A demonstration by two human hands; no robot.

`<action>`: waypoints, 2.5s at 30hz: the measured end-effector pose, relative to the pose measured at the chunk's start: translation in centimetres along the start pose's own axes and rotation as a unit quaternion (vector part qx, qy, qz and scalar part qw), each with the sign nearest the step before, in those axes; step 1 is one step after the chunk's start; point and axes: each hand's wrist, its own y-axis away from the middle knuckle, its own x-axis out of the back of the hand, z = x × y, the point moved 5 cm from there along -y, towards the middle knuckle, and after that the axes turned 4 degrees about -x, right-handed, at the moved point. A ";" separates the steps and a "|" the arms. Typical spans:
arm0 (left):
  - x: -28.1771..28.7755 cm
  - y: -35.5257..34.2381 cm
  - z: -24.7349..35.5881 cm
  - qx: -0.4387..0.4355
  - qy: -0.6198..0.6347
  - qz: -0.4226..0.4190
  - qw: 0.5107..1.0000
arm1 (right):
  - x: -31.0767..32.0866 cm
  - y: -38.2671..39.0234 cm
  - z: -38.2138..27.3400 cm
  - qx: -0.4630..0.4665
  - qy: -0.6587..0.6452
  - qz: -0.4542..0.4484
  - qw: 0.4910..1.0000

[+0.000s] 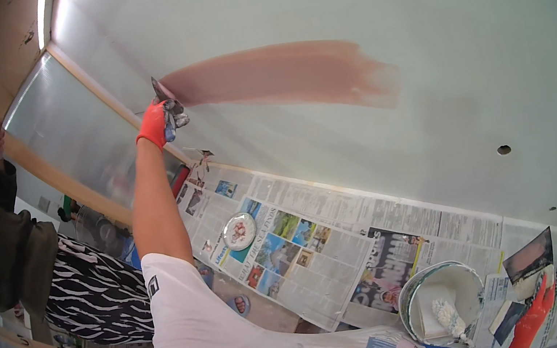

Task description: The person spreads pink putty onto a white wall using a scraper and a putty knife, taking the material from a pile on a larger metal plate.

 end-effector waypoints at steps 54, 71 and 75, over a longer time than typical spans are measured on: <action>-23.8 24.6 -0.9 -0.069 -0.089 0.019 0.993 | -1.3 1.7 12.5 -0.042 -0.067 0.046 0.996; 2.3 1.3 0.5 -0.012 -0.099 -0.012 0.995 | -0.8 7.0 3.1 -0.075 -0.035 0.004 0.997; 1.2 -0.1 0.9 -0.002 -0.104 -0.051 0.993 | -1.2 7.3 4.2 -0.101 -0.074 0.002 0.992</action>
